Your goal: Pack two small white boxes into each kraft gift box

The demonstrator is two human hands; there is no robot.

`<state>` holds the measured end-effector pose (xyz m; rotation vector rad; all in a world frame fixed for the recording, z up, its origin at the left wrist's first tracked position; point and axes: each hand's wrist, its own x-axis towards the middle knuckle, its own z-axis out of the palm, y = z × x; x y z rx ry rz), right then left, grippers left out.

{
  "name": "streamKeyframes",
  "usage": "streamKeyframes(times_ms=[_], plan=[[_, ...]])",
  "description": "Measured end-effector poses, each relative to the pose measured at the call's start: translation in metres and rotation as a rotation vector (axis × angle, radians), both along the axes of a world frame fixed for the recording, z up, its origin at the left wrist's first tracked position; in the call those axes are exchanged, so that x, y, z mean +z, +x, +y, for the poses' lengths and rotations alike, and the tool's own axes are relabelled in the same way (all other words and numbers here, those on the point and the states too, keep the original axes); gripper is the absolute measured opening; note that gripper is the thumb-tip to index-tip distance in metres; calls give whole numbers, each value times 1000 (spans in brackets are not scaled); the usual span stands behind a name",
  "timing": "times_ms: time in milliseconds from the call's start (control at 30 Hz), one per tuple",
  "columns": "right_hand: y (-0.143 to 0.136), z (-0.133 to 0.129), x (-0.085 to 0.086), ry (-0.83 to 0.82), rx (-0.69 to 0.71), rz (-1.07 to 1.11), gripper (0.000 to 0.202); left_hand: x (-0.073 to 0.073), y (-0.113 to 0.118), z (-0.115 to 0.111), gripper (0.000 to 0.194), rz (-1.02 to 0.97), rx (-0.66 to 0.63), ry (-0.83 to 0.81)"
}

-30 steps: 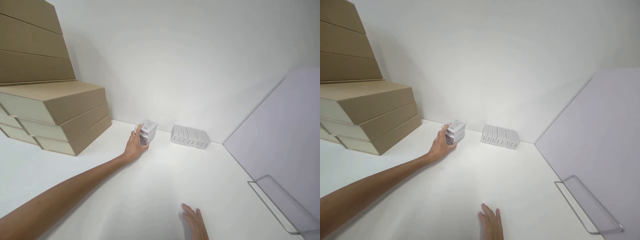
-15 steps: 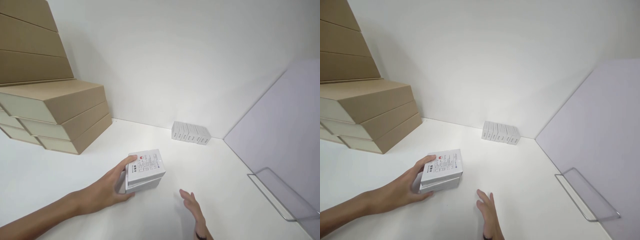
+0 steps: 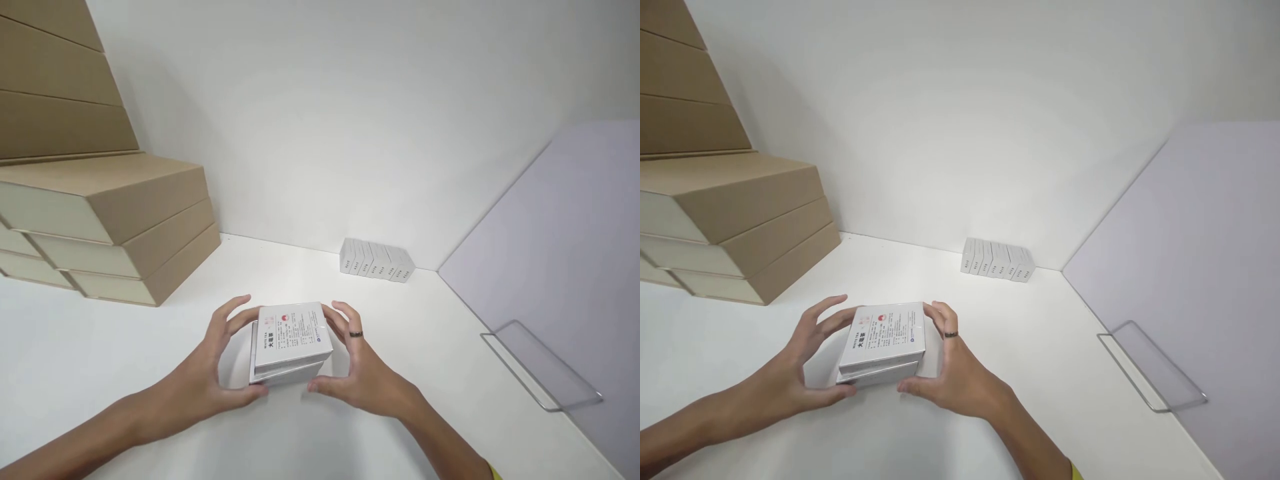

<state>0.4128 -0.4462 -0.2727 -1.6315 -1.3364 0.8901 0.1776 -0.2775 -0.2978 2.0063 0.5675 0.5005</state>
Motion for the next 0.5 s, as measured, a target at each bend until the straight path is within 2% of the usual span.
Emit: streamKeyframes(times_ms=[100,167,300,367,433,500], plan=[[0,1,-7,86,0,83,95,3,0,-2,103,29,40,-57],[-1,1,-8,91,-7,107,90,3,0,-1,98,26,23,-89],[-3,3,-2,-3,-29,41,91,4,1,5,90,-54,-109,-135],[-4,5,0,-60,-33,4,99,7,2,5,85,-86,-147,-154],[-4,8,0,-61,-15,7,110,10,3,4,83,-82,-127,-170],[-4,10,-2,-32,7,71,113,12,5,1,87,-40,-81,-180]])
